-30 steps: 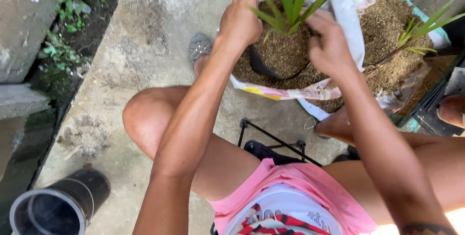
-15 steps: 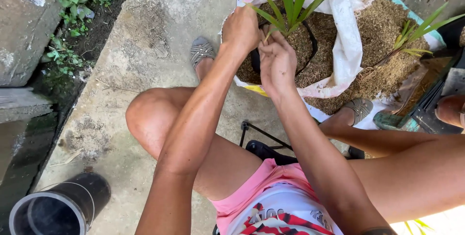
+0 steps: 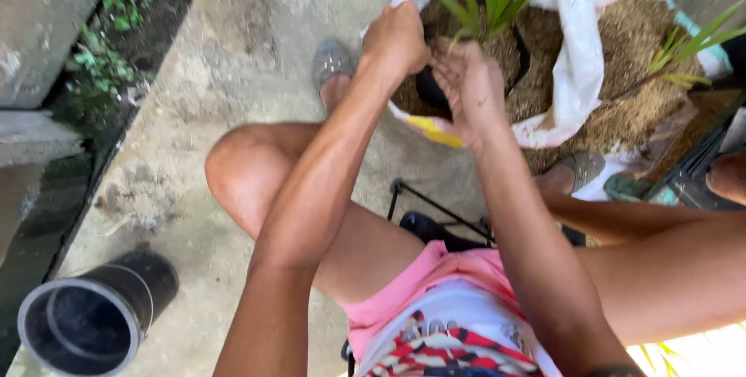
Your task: Filling a planting bag with soil and mulch around a young plant using hands.
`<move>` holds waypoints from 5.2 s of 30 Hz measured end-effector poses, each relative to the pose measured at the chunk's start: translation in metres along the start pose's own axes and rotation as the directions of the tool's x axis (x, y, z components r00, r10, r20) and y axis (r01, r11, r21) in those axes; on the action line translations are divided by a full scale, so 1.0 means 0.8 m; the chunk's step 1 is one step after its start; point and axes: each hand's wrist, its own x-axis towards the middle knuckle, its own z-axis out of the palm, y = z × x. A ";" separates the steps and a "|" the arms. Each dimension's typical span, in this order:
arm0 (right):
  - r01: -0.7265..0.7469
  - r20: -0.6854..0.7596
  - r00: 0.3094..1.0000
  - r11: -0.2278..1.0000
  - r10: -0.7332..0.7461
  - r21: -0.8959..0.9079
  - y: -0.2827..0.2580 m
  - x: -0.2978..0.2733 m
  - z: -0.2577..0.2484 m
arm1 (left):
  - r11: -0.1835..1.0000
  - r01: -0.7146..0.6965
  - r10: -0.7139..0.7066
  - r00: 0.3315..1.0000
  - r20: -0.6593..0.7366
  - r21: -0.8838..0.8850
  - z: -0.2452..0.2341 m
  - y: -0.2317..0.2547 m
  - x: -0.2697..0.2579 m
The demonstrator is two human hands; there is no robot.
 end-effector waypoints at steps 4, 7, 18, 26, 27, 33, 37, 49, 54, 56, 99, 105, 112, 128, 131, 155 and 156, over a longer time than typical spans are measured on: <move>0.058 0.110 0.993 0.977 -0.036 -0.207 -0.013 0.029 -0.003 | 0.995 0.036 -0.032 0.998 0.046 -0.090 -0.019 0.016 -0.004; -0.027 0.087 0.995 0.955 0.055 -0.295 -0.010 0.032 0.001 | 0.996 0.048 -0.039 0.994 0.106 -0.079 -0.014 0.015 -0.010; 0.105 0.212 0.977 0.883 -0.006 -0.458 -0.017 0.024 0.001 | 0.997 -0.051 0.054 0.997 0.055 -0.062 -0.013 0.008 -0.005; 0.225 0.265 0.963 0.690 -0.049 -0.688 -0.038 -0.001 -0.027 | 0.970 0.152 -0.072 0.924 0.375 -0.188 -0.015 0.003 -0.020; 0.228 0.263 0.963 0.693 -0.057 -0.684 -0.043 -0.009 -0.023 | 0.973 0.143 -0.067 0.926 0.371 -0.183 -0.017 0.005 -0.024; 0.074 0.138 0.987 0.515 0.088 -0.854 -0.056 -0.031 -0.013 | 0.950 0.163 -0.057 0.930 0.363 -0.267 -0.013 0.006 -0.033; 0.274 0.305 0.951 0.596 -0.051 -0.755 -0.055 -0.030 -0.030 | 0.950 0.134 0.027 0.864 0.503 -0.282 -0.035 0.007 -0.043; 0.455 0.487 0.873 0.370 -0.009 -0.810 -0.067 -0.022 -0.068 | 0.881 0.248 0.044 0.806 0.590 -0.403 0.015 -0.009 -0.035; 0.441 0.478 0.876 0.282 0.074 -0.852 -0.067 -0.009 -0.084 | 0.856 0.271 0.074 0.778 0.624 -0.441 0.033 -0.014 -0.024; 0.578 0.578 0.812 0.251 -0.081 -0.777 -0.075 -0.012 -0.092 | 0.872 0.097 0.121 0.907 0.403 -0.480 0.039 -0.016 -0.029; 0.834 0.940 0.317 -0.435 -0.129 -0.340 -0.046 0.064 -0.185 | 0.662 -0.691 0.744 0.653 -0.142 0.289 0.137 0.024 -0.067; 0.772 0.664 0.557 0.016 -0.499 -0.635 -0.069 0.032 -0.187 | 0.731 -0.659 0.682 0.702 -0.204 0.177 0.133 0.030 -0.072; 0.441 0.270 0.873 0.422 -0.406 -0.792 -0.071 0.000 -0.156 | 0.690 -0.300 0.415 0.910 0.020 -0.659 0.115 0.068 -0.050; 0.401 0.220 0.866 0.360 -0.450 -0.842 -0.033 0.061 -0.177 | 0.758 -0.154 0.196 0.981 -0.004 -0.634 0.134 0.112 -0.079; 0.437 0.265 0.839 0.299 -0.476 -0.848 -0.045 0.058 -0.169 | 0.665 -0.173 0.159 0.983 -0.089 -0.726 0.133 0.110 -0.070; 0.647 0.396 0.637 0.179 -0.661 -0.742 -0.065 0.059 -0.150 | 0.525 -0.341 0.206 0.940 -0.273 -0.780 0.150 0.092 -0.061; 0.648 0.399 0.642 0.185 -0.654 -0.739 -0.053 0.053 -0.148 | 0.530 -0.334 0.197 0.943 -0.270 -0.779 0.148 0.078 -0.074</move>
